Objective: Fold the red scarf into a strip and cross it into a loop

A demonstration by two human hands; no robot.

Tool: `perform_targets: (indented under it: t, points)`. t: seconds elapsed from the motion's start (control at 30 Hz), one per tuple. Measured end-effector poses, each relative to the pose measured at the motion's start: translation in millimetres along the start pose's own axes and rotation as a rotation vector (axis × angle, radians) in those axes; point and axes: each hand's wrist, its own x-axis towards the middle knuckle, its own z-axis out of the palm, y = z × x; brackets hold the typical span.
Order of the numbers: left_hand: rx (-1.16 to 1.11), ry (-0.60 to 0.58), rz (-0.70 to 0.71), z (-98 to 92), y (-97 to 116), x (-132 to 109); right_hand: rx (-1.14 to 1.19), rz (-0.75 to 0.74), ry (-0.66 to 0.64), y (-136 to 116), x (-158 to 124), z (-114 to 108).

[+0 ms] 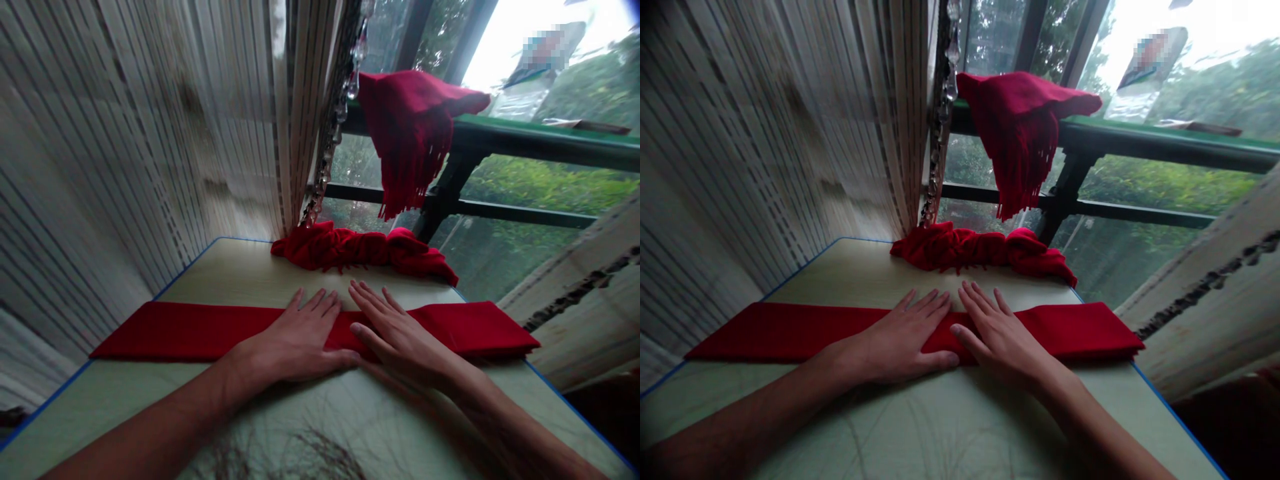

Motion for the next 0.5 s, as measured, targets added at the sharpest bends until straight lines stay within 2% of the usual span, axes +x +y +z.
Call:
perform_targets:
  t: [0.07, 0.2, 0.37, 0.43, 0.5]
  points:
    - [0.000, 0.003, 0.007, 0.1, 0.0, 0.0, -0.002, 0.003, 0.001, 1.3, -0.2, 1.4]
    - [-0.009, -0.017, -0.009, 0.8, -0.2, 0.2, 0.001, 0.025, -0.076, 2.6, -0.2, 3.7]
    - [-0.011, -0.014, -0.010, 0.0, -1.2, -0.9, 0.058, 0.012, -0.049, 2.3, 0.7, 2.9]
    - [-0.015, -0.002, -0.001, -3.5, 1.1, -1.6, 0.190, 0.022, 0.006, -0.5, 2.2, 0.1]
    - [-0.014, 0.034, 0.029, -8.5, 6.4, -1.9, 0.436, 0.055, 0.093, -6.0, 4.1, -6.0]
